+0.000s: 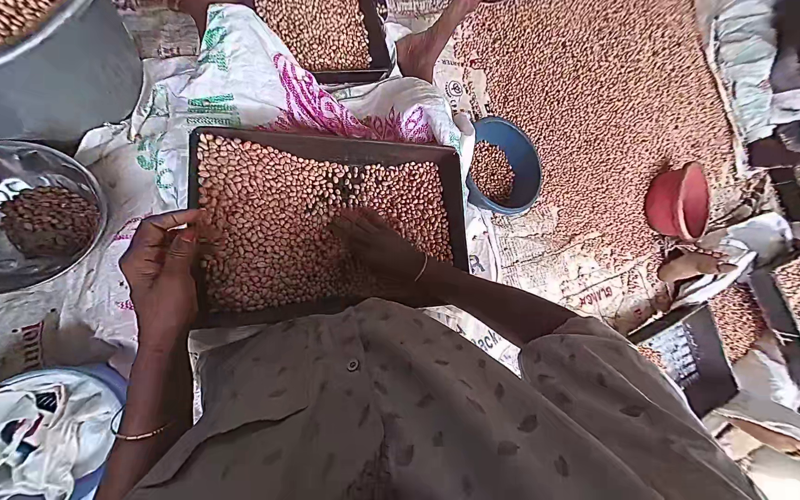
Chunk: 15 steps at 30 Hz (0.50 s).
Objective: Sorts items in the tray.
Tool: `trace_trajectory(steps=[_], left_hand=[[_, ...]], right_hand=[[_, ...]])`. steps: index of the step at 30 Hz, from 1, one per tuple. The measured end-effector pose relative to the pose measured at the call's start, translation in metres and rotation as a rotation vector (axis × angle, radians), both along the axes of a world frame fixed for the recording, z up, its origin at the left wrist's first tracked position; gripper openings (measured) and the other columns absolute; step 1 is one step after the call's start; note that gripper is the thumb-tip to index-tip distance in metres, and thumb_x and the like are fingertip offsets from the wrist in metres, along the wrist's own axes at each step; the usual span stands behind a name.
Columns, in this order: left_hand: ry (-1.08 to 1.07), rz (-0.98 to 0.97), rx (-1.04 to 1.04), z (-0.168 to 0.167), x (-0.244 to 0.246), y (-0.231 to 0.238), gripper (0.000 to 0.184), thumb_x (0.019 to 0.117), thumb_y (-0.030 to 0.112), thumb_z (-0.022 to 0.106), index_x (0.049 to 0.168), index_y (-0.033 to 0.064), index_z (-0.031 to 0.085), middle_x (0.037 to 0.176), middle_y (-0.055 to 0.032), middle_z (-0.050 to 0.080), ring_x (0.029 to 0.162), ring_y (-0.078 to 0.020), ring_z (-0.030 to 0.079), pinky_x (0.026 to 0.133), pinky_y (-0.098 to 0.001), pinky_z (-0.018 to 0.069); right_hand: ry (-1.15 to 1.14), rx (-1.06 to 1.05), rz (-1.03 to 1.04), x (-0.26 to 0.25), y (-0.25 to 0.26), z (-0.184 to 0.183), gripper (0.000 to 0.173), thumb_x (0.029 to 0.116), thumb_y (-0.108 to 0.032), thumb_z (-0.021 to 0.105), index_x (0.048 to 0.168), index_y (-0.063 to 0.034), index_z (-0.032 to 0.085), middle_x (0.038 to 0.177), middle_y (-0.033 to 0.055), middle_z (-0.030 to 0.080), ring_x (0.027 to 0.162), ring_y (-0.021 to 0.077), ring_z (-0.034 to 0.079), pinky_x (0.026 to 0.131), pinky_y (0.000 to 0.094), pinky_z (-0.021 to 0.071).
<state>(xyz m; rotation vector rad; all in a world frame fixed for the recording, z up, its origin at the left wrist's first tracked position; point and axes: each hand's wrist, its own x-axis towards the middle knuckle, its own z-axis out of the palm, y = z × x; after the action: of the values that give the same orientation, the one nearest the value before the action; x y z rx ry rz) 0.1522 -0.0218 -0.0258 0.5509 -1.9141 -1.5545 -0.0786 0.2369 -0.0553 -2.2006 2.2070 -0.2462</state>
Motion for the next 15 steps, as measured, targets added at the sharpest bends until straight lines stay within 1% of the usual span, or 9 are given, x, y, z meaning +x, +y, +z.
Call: trace_trajectory(steps=[2, 5, 7, 9, 10, 11, 12, 13, 15], left_hand=[[0.083, 0.03, 0.013, -0.015, 0.017, 0.005, 0.025, 0.1073, 0.015, 0.042, 0.128, 0.0088, 0.056, 0.118, 0.0025, 0.067, 0.092, -0.0086, 0.07, 0.083, -0.0288, 0.0604], [0.193, 0.053, 0.069, -0.024, 0.034, 0.008, 0.025, 0.1068, 0.011, 0.041, 0.126, 0.0128, 0.056, 0.12, 0.0032, 0.069, 0.089, -0.0115, 0.072, 0.079, -0.0287, 0.062], [0.225, 0.031, 0.083, -0.019, 0.039, 0.013, 0.024, 0.1077, 0.014, 0.042, 0.126, 0.0152, 0.058, 0.121, 0.0052, 0.069, 0.091, -0.0104, 0.072, 0.08, -0.028, 0.0613], [0.229, -0.1, 0.106, -0.006, 0.044, 0.025, 0.025, 0.1089, 0.026, 0.045, 0.125, 0.0178, 0.063, 0.119, 0.0052, 0.07, 0.095, -0.0115, 0.071, 0.084, -0.0295, 0.0605], [0.21, -0.217, 0.127, 0.001, 0.047, 0.035, 0.03, 0.1086, 0.034, 0.046, 0.124, 0.0174, 0.066, 0.118, 0.0032, 0.071, 0.099, -0.0139, 0.071, 0.088, -0.0324, 0.0604], [0.169, -0.362, 0.15, 0.008, 0.05, 0.047, 0.037, 0.108, 0.041, 0.047, 0.124, 0.0159, 0.069, 0.119, 0.0001, 0.072, 0.104, -0.0168, 0.071, 0.093, -0.0351, 0.0596], [0.111, -0.531, 0.172, 0.013, 0.052, 0.059, 0.043, 0.1077, 0.045, 0.047, 0.126, 0.0132, 0.07, 0.123, -0.0033, 0.072, 0.113, -0.0193, 0.069, 0.101, -0.0375, 0.0565], [0.055, -0.692, 0.172, 0.016, 0.051, 0.072, 0.047, 0.108, 0.046, 0.045, 0.129, 0.011, 0.069, 0.129, -0.0044, 0.07, 0.123, -0.0181, 0.064, 0.108, -0.0371, 0.051], [0.008, -0.865, 0.13, 0.009, 0.047, 0.093, 0.053, 0.1093, 0.045, 0.04, 0.136, 0.0077, 0.065, 0.142, -0.0051, 0.063, 0.137, -0.0156, 0.053, 0.118, -0.0382, 0.0406]], right_hand=[[0.118, -0.023, -0.149, -0.028, 0.001, 0.001, 0.044, 0.1002, 0.0, 0.048, 0.143, -0.0012, 0.058, 0.154, 0.0166, 0.052, 0.145, 0.0358, 0.046, 0.12, 0.0558, 0.0318], [0.182, 0.022, -0.49, -0.06, 0.001, 0.016, 0.044, 0.0987, 0.003, 0.049, 0.141, -0.0024, 0.06, 0.152, 0.0152, 0.054, 0.145, 0.0388, 0.046, 0.117, 0.0654, 0.0289], [0.164, -0.034, -0.701, -0.072, -0.001, 0.03, 0.039, 0.0958, 0.003, 0.051, 0.131, -0.0036, 0.068, 0.143, 0.0159, 0.061, 0.138, 0.0405, 0.052, 0.115, 0.0659, 0.0303], [0.097, -0.121, -0.804, -0.068, -0.006, 0.046, 0.031, 0.0969, -0.003, 0.052, 0.119, -0.0029, 0.073, 0.136, 0.0184, 0.065, 0.129, 0.0412, 0.058, 0.111, 0.061, 0.037], [0.028, -0.192, -0.777, -0.061, -0.011, 0.05, 0.027, 0.0977, -0.007, 0.054, 0.114, -0.0035, 0.075, 0.131, 0.018, 0.068, 0.124, 0.0394, 0.061, 0.106, 0.0568, 0.0423], [-0.079, -0.25, -0.684, -0.049, -0.017, 0.054, 0.024, 0.0972, -0.01, 0.058, 0.112, -0.0042, 0.076, 0.13, 0.0172, 0.068, 0.121, 0.0369, 0.063, 0.103, 0.0528, 0.0469], [-0.213, -0.289, -0.533, -0.033, -0.027, 0.056, 0.022, 0.0954, -0.01, 0.063, 0.112, -0.0043, 0.077, 0.13, 0.0173, 0.069, 0.12, 0.0347, 0.065, 0.101, 0.0484, 0.0504], [-0.359, -0.287, -0.339, -0.014, -0.04, 0.055, 0.022, 0.0935, -0.009, 0.067, 0.113, -0.0037, 0.077, 0.132, 0.0187, 0.068, 0.122, 0.034, 0.065, 0.103, 0.0461, 0.0521], [-0.558, -0.139, 0.052, 0.029, -0.066, 0.049, 0.025, 0.0908, -0.007, 0.071, 0.115, -0.0047, 0.078, 0.135, 0.0218, 0.065, 0.13, 0.0374, 0.059, 0.109, 0.0515, 0.0471]])
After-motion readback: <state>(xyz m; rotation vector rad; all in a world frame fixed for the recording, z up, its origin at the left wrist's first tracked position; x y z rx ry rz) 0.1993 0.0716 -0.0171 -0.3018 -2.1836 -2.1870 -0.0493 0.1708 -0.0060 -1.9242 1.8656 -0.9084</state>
